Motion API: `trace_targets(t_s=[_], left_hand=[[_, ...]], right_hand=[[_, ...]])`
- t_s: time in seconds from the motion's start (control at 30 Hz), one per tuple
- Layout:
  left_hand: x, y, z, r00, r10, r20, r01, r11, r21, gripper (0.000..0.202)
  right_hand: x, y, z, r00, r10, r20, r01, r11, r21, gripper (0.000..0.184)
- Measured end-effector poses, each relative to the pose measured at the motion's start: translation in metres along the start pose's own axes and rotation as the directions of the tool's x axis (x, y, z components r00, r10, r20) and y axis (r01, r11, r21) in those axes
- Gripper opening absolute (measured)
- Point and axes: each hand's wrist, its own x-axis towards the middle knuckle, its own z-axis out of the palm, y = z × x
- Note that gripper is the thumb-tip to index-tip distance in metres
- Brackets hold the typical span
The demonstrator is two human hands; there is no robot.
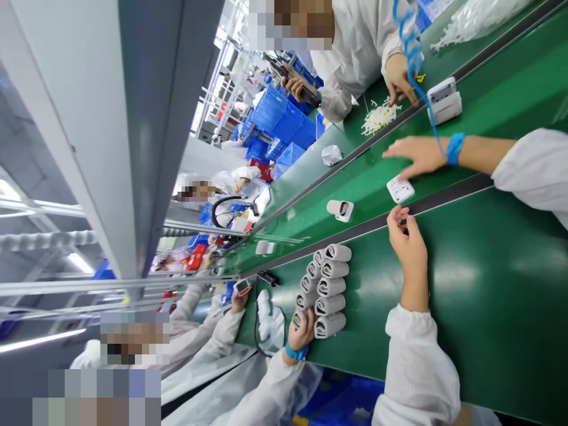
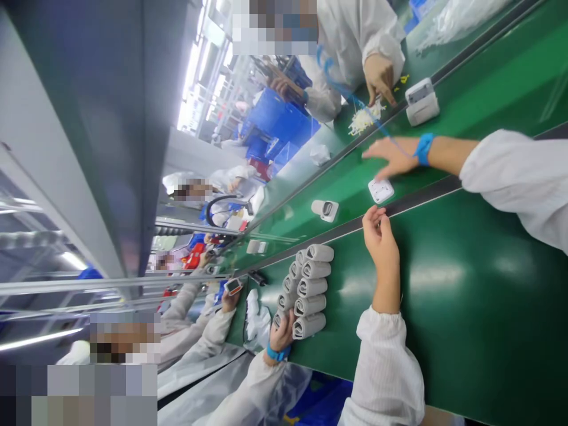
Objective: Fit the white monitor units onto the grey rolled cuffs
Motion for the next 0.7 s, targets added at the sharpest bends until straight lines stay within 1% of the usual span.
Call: trace_targets(t_s=[0.03, 0.07, 0.1, 0.13, 0.17, 0.2, 0.23, 0.27, 0.3, 0.33, 0.37, 0.4, 0.43, 0.5, 0.57, 0.63, 0.7], left_hand=[[0.003, 0.016, 0.011, 0.997, -0.016, -0.072, 0.011, 0.998, -0.063, 0.090], [0.010, 0.036, 0.027, 0.984, -0.040, -0.173, 0.014, 0.989, -0.150, 0.087], [0.021, 0.061, 0.047, 0.963, -0.063, -0.263, -0.002, 0.971, -0.240, 0.082], [0.036, 0.089, 0.070, 0.962, -0.034, -0.271, -0.046, 0.958, -0.284, 0.072], [0.053, 0.121, 0.095, 0.960, -0.003, -0.281, -0.094, 0.939, -0.332, 0.057], [0.070, 0.154, 0.121, 0.929, -0.027, -0.368, -0.144, 0.893, -0.428, 0.042], [0.085, 0.189, 0.144, 0.929, 0.008, -0.370, -0.197, 0.858, -0.475, 0.034], [0.098, 0.222, 0.165, 0.927, 0.037, -0.372, -0.242, 0.819, -0.520, 0.032], [0.106, 0.252, 0.181, 0.922, 0.042, -0.386, -0.275, 0.773, -0.572, 0.034], [0.111, 0.277, 0.193, 0.917, 0.034, -0.396, -0.295, 0.728, -0.619, 0.037], [0.114, 0.296, 0.200, 0.913, -0.005, -0.408, -0.298, 0.676, -0.674, 0.039], [0.115, 0.308, 0.202, 0.910, -0.050, -0.411, -0.291, 0.630, -0.720, 0.041], [0.115, 0.314, 0.202, 0.916, -0.056, -0.397, -0.286, 0.603, -0.745, 0.042], [0.116, 0.316, 0.198, 0.922, -0.051, -0.383, -0.284, 0.583, -0.761, 0.040], [0.118, 0.311, 0.194, 0.930, -0.062, -0.361, -0.256, 0.595, -0.762, 0.036], [0.120, 0.306, 0.194, 0.942, -0.051, -0.332, -0.225, 0.637, -0.738, 0.037], [0.123, 0.303, 0.196, 0.947, 0.039, -0.319, -0.252, 0.706, -0.662, 0.041]], right_hand=[[-0.005, 0.005, 0.008, 0.997, 0.057, 0.052, -0.052, 0.993, -0.103, 0.075], [-0.010, 0.008, 0.016, 0.991, 0.090, 0.096, -0.068, 0.974, -0.216, 0.073], [-0.016, 0.010, 0.024, 0.984, 0.087, 0.154, -0.031, 0.942, -0.334, 0.071], [-0.022, 0.009, 0.031, 0.964, 0.068, 0.258, 0.059, 0.890, -0.452, 0.068], [-0.027, 0.006, 0.036, 0.943, 0.056, 0.327, 0.145, 0.818, -0.557, 0.063], [-0.031, 0.001, 0.040, 0.929, 0.047, 0.368, 0.213, 0.744, -0.633, 0.055], [-0.035, -0.005, 0.042, 0.919, 0.060, 0.390, 0.247, 0.683, -0.688, 0.050], [-0.038, -0.011, 0.043, 0.915, 0.064, 0.398, 0.269, 0.637, -0.723, 0.059], [-0.043, -0.017, 0.044, 0.921, 0.067, 0.384, 0.269, 0.604, -0.750, 0.067], [-0.048, -0.021, 0.044, 0.932, 0.060, 0.356, 0.257, 0.583, -0.771, 0.070], [-0.054, -0.025, 0.044, 0.943, 0.040, 0.331, 0.249, 0.575, -0.779, 0.071], [-0.063, -0.028, 0.044, 0.954, 0.026, 0.298, 0.230, 0.574, -0.786, 0.074], [-0.074, -0.032, 0.044, 0.962, 0.018, 0.273, 0.214, 0.575, -0.790, 0.075], [-0.104, -0.041, 0.045, 0.961, 0.040, 0.272, 0.203, 0.565, -0.800, 0.074], [-0.141, -0.054, 0.046, 0.956, 0.068, 0.284, 0.204, 0.539, -0.817, 0.072], [-0.180, -0.068, 0.045, 0.950, 0.071, 0.304, 0.225, 0.517, -0.826, 0.074], [-0.214, -0.079, 0.043, 0.947, 0.066, 0.316, 0.243, 0.499, -0.832, 0.075]])
